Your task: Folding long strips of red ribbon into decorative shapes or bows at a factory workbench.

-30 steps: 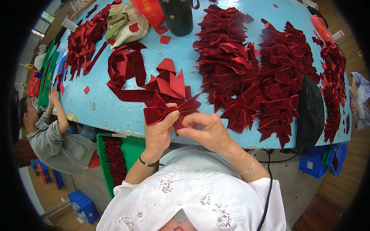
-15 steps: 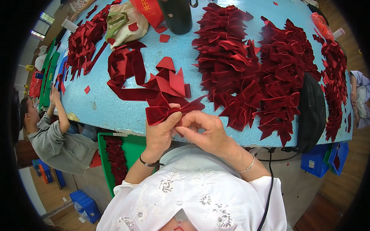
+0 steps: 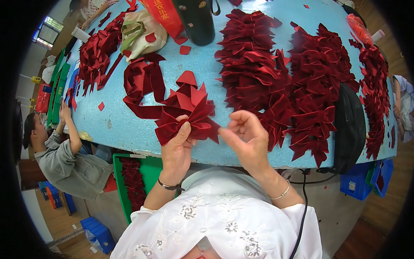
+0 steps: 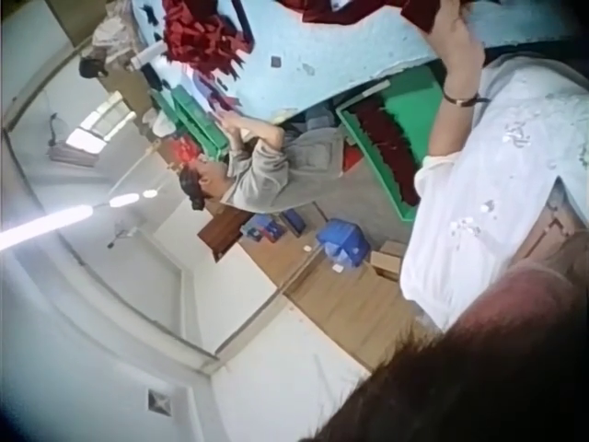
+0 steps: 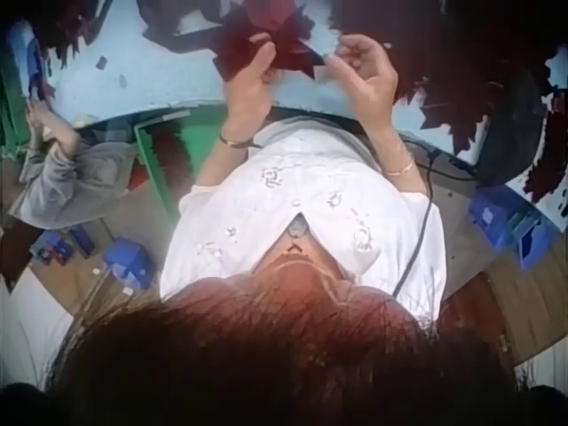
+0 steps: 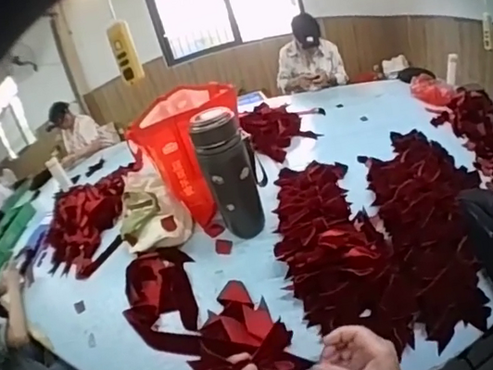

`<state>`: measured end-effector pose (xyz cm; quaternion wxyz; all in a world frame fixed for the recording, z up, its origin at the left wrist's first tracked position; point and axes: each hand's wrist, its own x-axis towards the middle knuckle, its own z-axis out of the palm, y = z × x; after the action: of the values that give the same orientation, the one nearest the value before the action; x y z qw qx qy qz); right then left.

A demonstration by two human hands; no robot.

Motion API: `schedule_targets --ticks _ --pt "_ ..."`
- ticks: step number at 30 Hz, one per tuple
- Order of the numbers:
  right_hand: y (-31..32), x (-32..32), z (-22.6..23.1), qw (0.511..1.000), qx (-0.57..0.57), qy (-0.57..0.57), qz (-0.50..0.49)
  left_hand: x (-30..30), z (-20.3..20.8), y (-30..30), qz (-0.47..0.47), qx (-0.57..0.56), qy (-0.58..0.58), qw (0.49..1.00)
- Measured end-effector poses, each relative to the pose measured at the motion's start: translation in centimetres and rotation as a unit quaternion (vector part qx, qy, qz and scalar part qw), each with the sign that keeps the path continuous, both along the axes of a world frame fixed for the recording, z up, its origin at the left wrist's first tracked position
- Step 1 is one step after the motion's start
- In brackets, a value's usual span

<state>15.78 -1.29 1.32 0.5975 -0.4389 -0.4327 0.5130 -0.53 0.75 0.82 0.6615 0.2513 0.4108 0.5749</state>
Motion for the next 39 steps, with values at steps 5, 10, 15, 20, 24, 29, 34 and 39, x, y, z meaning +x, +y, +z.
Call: schedule_targets --ticks 5,10,15,20,24,29,34,39 --pt "-0.3 -1.5 0.2 0.991 -0.085 0.061 0.080 1.4 0.6 -0.6 0.007 0.021 -0.039 0.999" --pt "1.1 0.7 0.6 0.991 -0.032 0.109 0.078 -1.1 0.5 -0.5 -0.094 0.012 -0.098 0.991" --pt "1.4 2.4 1.0 0.980 -0.069 0.115 0.145 -5.5 2.6 1.3 -0.089 0.094 0.067 0.989" --pt "1.1 1.7 2.1 0.963 -0.081 0.129 0.224 -3.7 5.4 2.5 -0.389 0.073 0.126 0.910" --pt "0.9 1.8 2.5 0.977 -0.088 0.065 0.184 -3.0 4.0 2.0 -0.428 -0.029 0.142 0.892" --pt "0.6 2.1 1.3 0.991 -0.068 -0.030 0.113 -2.7 3.0 1.6 -0.409 -0.032 0.191 0.892" --pt "1.5 1.6 0.8 0.945 -0.211 0.197 0.153 -2.6 2.4 0.9 -0.358 -0.031 0.102 0.928" --pt "2.1 1.7 0.5 0.937 -0.177 0.249 0.170 -3.0 1.7 0.7 -0.298 -0.071 0.020 0.952"
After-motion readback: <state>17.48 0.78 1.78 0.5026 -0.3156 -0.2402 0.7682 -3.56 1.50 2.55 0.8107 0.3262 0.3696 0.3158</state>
